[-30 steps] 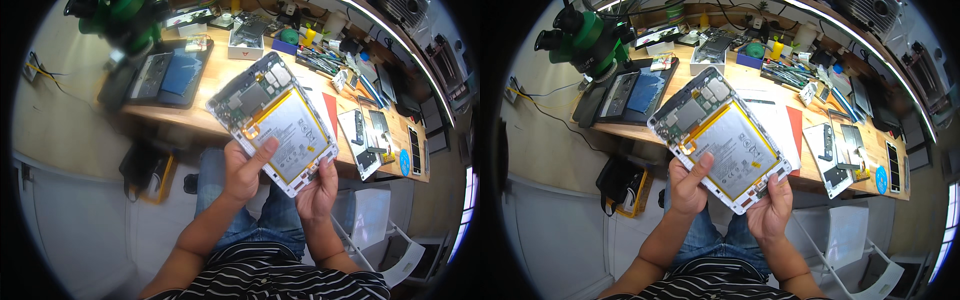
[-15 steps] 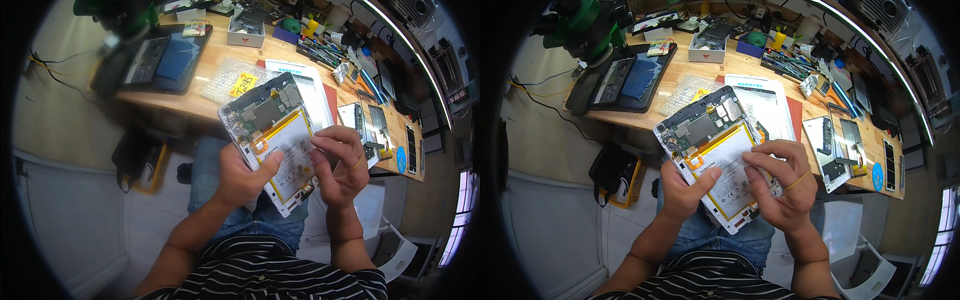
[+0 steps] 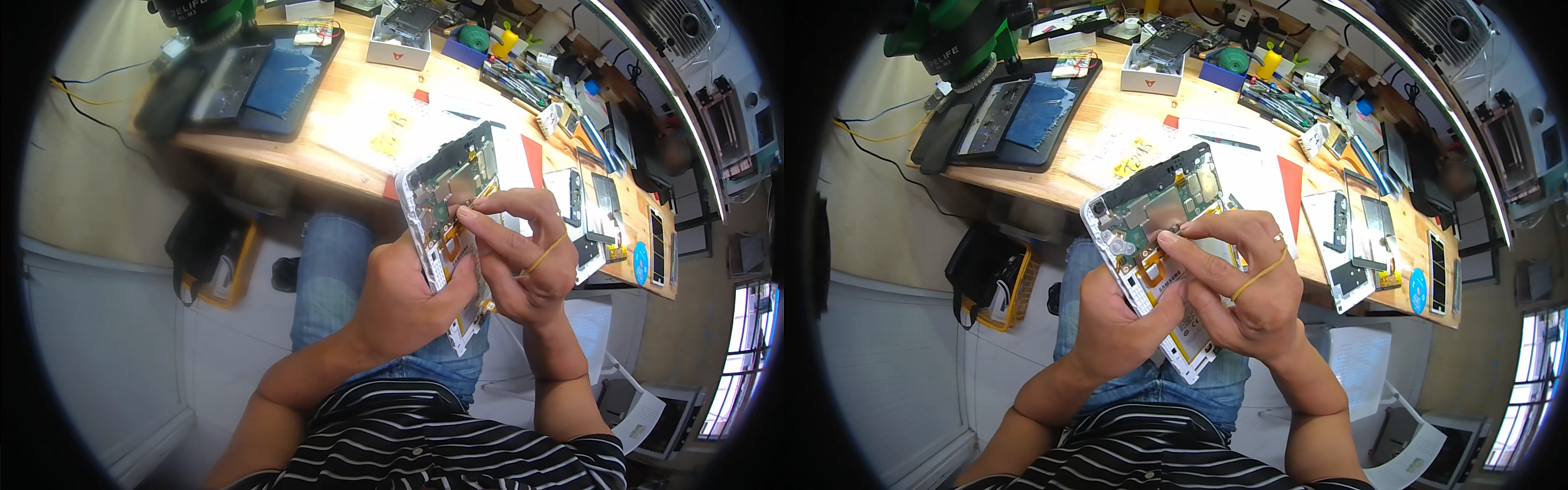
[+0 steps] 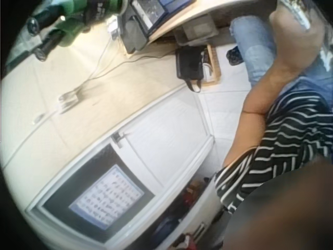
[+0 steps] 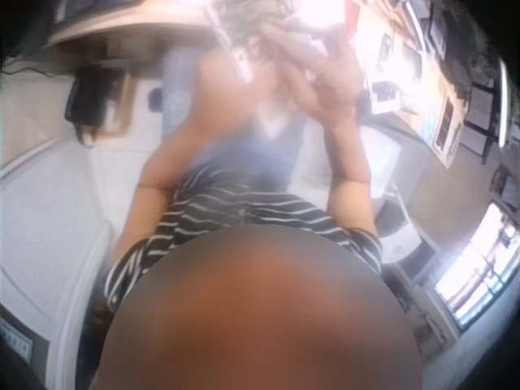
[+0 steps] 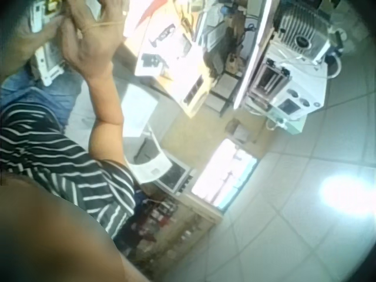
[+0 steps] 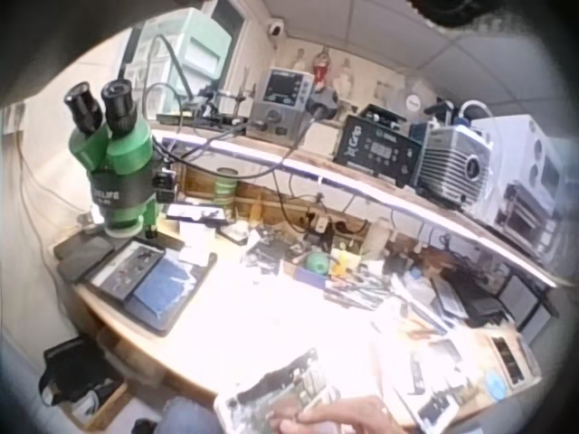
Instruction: The person sits on the floor and handles multiple tablet components, including screens and internal frames. They pick up and place down screen assemblies, compare parts, and manipulate ribbon cables and chassis pieces on a cluttered workbench.
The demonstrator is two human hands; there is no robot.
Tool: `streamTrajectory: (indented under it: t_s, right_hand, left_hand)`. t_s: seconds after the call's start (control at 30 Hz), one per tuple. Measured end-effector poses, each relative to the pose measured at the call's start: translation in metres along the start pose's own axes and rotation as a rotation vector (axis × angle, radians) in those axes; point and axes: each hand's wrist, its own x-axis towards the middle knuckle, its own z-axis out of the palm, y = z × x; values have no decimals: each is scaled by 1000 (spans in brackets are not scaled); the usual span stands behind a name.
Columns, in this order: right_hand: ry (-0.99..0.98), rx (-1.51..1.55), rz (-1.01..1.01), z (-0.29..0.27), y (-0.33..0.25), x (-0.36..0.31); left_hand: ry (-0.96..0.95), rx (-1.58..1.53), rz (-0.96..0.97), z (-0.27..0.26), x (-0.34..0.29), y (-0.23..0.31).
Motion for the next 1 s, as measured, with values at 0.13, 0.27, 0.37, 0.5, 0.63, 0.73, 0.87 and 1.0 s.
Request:
streamTrajectory:
  t_s: [0.13,0.27,0.37,0.5,0.63,0.73,0.87,1.0]
  right_hand:
    - [5,51,25,0,2,-1]
    - [-44,74,57,-4,-1,-2]
    - [-49,84,67,-5,-1,-2]
    - [-86,20,56,-6,1,-3]
    - [-23,57,83,2,7,-7]
    - [88,116,114,5,9,-11]
    - [131,107,74,2,11,-10]
    - [109,42,9,-3,11,-7]
  left_hand:
    - [-42,10,-6,-2,1,4]
    - [-76,53,12,-3,2,5]
    - [-78,86,82,-2,3,3]
    - [-73,66,5,-1,4,2]
    - [-89,-24,-143,-3,9,1]
    - [-62,-72,-124,-1,12,3]
    - [-78,-49,-147,0,11,11]
    - [-85,-34,-109,4,11,13]
